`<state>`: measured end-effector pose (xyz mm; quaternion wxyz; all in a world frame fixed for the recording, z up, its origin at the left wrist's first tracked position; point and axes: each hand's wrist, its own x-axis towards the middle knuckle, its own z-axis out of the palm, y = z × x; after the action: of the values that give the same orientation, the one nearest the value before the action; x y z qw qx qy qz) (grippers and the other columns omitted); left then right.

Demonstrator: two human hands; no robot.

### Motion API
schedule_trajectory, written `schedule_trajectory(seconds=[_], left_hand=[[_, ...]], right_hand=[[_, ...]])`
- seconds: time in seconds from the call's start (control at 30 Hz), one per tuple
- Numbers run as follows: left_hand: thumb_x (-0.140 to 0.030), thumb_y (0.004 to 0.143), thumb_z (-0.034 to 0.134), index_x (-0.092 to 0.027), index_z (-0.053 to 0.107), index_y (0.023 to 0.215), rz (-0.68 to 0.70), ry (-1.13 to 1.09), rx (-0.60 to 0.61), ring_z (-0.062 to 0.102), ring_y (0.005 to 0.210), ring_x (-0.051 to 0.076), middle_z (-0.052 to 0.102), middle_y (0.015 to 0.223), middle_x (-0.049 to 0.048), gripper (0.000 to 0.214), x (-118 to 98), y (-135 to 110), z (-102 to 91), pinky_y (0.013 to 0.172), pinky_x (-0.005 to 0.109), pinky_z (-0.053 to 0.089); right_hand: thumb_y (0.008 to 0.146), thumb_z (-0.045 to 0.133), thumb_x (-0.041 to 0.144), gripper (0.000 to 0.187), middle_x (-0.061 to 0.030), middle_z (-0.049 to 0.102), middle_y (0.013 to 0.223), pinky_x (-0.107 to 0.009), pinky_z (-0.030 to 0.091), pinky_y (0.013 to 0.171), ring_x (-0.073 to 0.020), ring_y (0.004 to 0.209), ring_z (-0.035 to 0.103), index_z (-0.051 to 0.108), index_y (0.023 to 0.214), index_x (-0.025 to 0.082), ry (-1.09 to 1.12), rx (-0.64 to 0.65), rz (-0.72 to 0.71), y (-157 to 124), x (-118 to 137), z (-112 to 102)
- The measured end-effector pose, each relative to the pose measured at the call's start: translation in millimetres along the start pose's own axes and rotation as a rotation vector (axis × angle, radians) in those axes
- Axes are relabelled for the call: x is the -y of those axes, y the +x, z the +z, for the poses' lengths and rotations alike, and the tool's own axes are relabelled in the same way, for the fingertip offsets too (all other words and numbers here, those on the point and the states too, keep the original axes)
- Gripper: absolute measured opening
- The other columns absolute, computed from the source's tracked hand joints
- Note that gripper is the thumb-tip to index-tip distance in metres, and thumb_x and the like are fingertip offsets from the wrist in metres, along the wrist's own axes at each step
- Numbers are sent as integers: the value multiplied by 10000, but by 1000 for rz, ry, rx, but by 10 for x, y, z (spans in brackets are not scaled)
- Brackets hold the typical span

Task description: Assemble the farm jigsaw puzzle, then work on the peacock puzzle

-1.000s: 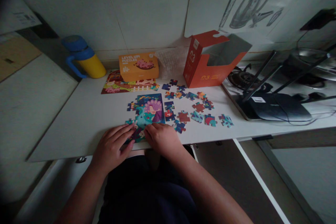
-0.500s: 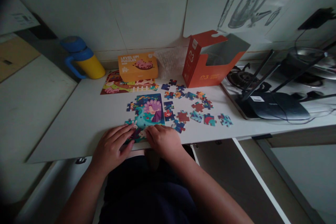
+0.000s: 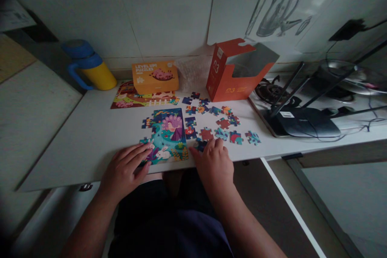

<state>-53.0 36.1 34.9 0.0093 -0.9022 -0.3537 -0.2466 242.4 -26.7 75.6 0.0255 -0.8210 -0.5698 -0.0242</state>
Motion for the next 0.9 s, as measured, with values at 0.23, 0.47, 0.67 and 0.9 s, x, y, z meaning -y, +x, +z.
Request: schedule_trajectory(seconds=[0.23,0.47,0.67,0.9], left_hand=[[-280,999,674,-236,675,1421,-11,18,4,671,1303,310,716,1455,68,424,-22,9,-12,1094,533,554],[-285,1004,667,-240,679,1416,-22,21,12,680,1292,298,726,1434,77,415,-29,-6,-20,1083,539,570],[-286,1008,661,-245,679,1415,-25,10,7,681,1293,299,724,1436,80,410,-28,-10,-25,1087,542,572],[-290,1003,664,-252,679,1425,-41,-5,13,675,1305,304,713,1455,79,424,-46,-3,-36,1096,552,564]], right_hand=[[1061,593,457,421,-228,669,1231,-424,554,913,-353,1079,726,614,1272,94,39,79,-85,67,-117,24],[1002,539,167,365,-191,670,1310,-417,540,991,-300,1091,723,620,1358,148,161,79,-200,115,-420,59],[1041,575,432,362,-221,709,1159,-525,513,1035,-398,1155,669,681,1220,136,78,-52,-212,101,-487,134],[985,637,507,399,-200,706,1191,-470,522,998,-365,1112,696,656,1177,157,172,17,-138,204,-638,297]])
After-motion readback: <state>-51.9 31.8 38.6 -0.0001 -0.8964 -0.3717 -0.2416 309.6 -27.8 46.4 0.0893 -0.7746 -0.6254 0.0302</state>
